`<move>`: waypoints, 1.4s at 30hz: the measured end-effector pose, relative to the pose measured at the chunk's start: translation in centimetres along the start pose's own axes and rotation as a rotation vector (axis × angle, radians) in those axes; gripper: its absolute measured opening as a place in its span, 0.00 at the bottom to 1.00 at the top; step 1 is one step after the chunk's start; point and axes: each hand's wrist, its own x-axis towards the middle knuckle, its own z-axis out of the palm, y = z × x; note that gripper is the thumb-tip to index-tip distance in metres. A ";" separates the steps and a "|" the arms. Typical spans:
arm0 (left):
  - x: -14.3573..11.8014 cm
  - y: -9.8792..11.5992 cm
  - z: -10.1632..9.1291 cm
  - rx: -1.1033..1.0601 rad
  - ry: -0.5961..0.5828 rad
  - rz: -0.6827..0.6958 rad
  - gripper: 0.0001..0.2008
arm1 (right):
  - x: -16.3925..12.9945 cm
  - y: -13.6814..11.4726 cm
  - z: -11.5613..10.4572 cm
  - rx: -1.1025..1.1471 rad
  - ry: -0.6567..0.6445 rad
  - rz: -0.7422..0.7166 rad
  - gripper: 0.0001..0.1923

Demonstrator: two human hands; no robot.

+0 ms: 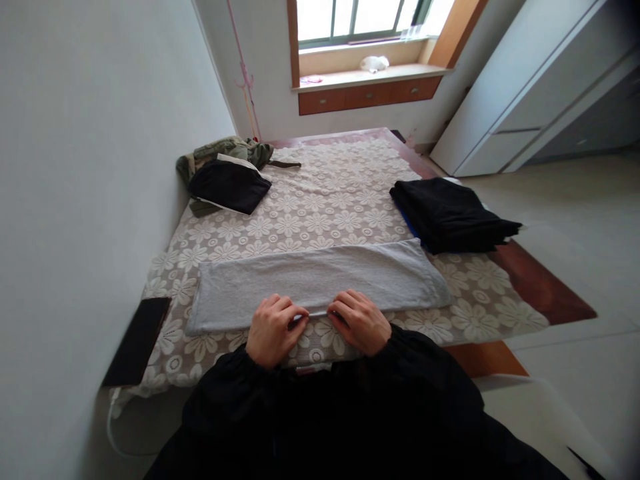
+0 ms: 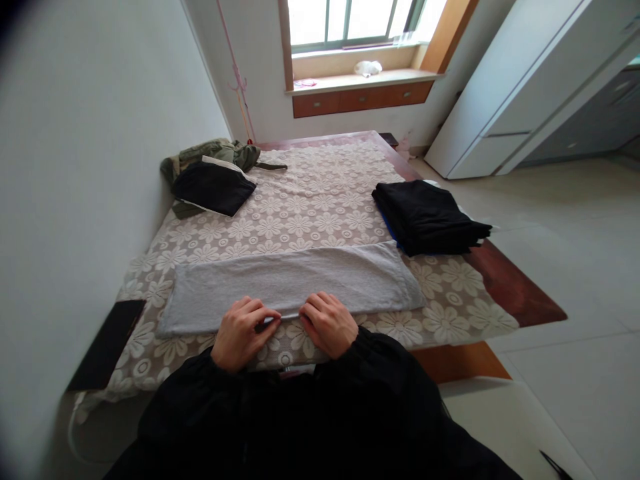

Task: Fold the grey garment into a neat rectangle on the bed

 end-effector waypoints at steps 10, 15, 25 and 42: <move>-1.4 -1.2 -1.1 0.026 0.037 -0.028 0.05 | -1.4 1.5 -1.6 -0.029 0.005 0.027 0.07; -2.2 -2.1 -1.8 0.049 0.051 -0.037 0.05 | -2.5 2.3 -2.3 -0.065 -0.002 0.042 0.06; -1.3 -0.3 -0.9 -0.048 0.018 0.049 0.09 | -1.0 -0.2 -1.2 -0.053 -0.081 0.032 0.03; -1.6 -1.9 -1.0 -0.119 0.046 0.083 0.07 | -2.6 1.8 -1.8 -0.032 0.018 0.009 0.09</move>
